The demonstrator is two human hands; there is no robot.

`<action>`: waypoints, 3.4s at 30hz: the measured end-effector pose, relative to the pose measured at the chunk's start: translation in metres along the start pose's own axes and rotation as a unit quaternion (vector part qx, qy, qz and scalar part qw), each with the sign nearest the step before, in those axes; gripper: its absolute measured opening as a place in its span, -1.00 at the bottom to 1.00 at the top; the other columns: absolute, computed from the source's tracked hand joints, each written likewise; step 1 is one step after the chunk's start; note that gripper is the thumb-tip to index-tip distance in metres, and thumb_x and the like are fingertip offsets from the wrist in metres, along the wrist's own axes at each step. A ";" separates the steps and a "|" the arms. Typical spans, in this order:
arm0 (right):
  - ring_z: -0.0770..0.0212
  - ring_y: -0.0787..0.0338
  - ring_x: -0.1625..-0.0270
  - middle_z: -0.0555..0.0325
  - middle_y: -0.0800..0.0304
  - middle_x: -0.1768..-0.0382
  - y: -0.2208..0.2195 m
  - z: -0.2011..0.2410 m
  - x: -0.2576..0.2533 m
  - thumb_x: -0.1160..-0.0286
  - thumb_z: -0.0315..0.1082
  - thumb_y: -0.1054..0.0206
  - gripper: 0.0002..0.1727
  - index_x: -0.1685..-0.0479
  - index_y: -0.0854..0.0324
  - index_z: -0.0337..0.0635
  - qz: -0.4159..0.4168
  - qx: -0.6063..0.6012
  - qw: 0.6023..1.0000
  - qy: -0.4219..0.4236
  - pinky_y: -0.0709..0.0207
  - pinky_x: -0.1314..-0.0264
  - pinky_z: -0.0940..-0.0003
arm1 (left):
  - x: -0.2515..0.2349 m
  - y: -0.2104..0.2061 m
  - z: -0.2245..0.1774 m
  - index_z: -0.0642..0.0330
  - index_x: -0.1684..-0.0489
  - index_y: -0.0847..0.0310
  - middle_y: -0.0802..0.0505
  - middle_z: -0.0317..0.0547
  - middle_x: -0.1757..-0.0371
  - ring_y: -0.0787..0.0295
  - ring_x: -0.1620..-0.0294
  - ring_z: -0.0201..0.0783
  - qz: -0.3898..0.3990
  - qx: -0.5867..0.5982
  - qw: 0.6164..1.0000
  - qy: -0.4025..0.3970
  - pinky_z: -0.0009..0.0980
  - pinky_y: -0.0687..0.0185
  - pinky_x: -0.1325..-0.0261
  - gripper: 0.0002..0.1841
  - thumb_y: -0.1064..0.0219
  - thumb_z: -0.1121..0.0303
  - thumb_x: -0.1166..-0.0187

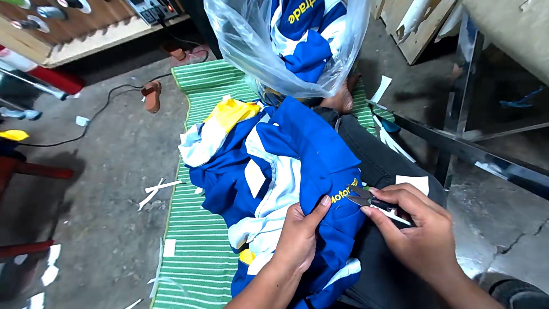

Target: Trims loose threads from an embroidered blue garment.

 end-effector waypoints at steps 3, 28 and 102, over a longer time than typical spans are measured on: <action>0.31 -0.80 0.10 0.03 -0.90 0.15 0.003 0.002 -0.002 -0.53 -0.07 -0.47 -0.66 0.08 -0.88 -0.18 -0.010 0.042 0.998 0.044 -0.56 0.10 0.43 | 0.000 0.000 0.000 0.37 0.13 -0.71 -0.92 -0.03 0.18 -0.91 0.11 -0.30 -0.001 -0.013 1.000 -0.009 -0.31 -0.82 -0.14 -0.85 -0.19 0.61 -0.67; 0.32 -0.84 0.12 0.18 -0.93 0.17 0.017 0.002 -0.031 -0.62 0.00 -0.36 -0.67 0.17 -0.91 -0.03 0.125 0.039 0.986 0.104 -0.61 0.10 0.30 | -0.004 0.000 -0.005 0.34 0.18 -0.72 -0.92 -0.09 0.23 -0.89 0.13 -0.35 0.012 -0.002 1.000 0.003 -0.37 -0.80 -0.13 -0.84 -0.18 0.63 -0.66; 0.42 -0.74 0.11 0.01 -0.84 0.24 -0.004 0.016 0.005 -0.42 -0.18 -0.55 -0.68 0.13 -0.87 -0.31 -0.068 0.044 0.995 0.056 -0.50 0.10 0.69 | 0.003 -0.004 -0.003 0.39 0.16 -0.70 -0.91 0.04 0.22 -0.92 0.14 -0.26 -0.022 0.063 0.998 -0.003 -0.30 -0.83 -0.09 -0.83 -0.16 0.59 -0.68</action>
Point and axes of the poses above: each hand's wrist, its own x-axis away from the middle knuckle, its own y-axis out of the back of the hand, z = x × y, the point moved 4 cm from there along -x, towards the middle knuckle
